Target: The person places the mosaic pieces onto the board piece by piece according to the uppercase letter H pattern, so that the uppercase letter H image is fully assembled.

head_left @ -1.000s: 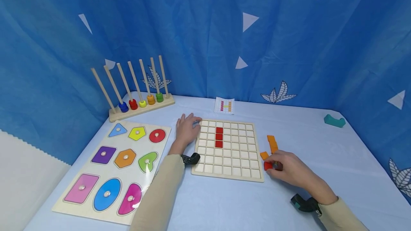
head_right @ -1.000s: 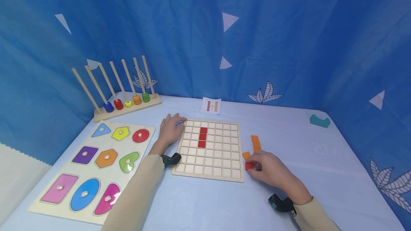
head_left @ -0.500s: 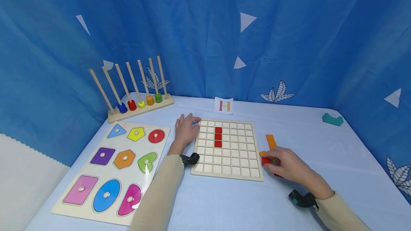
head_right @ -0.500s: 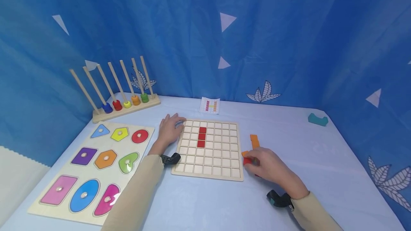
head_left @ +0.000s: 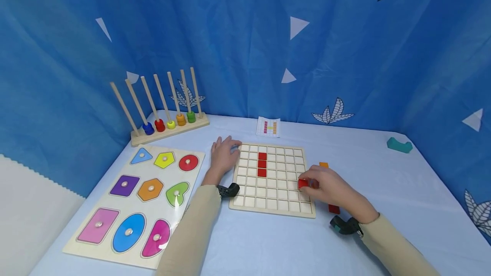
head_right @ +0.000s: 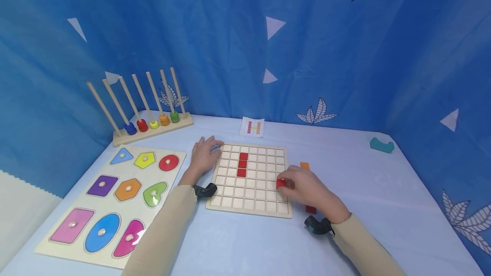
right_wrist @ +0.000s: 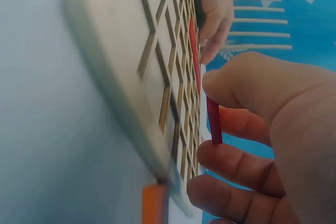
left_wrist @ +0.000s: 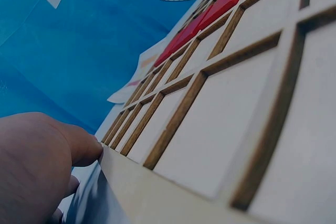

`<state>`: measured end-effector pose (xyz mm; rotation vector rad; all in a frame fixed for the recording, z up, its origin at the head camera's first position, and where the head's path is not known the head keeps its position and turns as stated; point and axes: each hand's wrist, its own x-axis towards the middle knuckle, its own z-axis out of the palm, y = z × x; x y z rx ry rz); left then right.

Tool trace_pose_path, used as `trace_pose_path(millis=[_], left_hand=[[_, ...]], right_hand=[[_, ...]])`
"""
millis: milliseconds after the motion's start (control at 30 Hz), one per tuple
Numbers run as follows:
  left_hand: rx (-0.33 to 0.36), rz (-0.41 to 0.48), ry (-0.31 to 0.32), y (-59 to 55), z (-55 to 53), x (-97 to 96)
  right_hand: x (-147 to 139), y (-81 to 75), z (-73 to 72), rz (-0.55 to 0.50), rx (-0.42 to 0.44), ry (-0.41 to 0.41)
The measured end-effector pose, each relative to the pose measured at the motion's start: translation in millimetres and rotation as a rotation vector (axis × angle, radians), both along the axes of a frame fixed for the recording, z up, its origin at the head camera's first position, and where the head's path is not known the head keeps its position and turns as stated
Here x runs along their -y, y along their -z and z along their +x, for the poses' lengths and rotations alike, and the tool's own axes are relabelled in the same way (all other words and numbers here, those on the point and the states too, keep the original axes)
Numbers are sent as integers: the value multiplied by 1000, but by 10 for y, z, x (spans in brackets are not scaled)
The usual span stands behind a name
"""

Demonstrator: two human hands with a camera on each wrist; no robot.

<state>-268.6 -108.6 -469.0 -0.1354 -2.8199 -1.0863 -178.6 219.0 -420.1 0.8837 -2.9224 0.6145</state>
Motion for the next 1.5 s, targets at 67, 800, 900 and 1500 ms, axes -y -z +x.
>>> trace_pose_path(millis=[67,800,900,1500], left_hand=[[2,-1,-1,-9,5,-6],[3,8,2,-52,23,-6],[4,8,1,-55,24,-6],[-5,9,0,-52,26,-11]], right_hand=[[62,-11,-34,3,6,-1],[629,48,-302,13,-32,-158],[687,42,-309,13,-28,-174],[957,19,-297,35,-29,-182]])
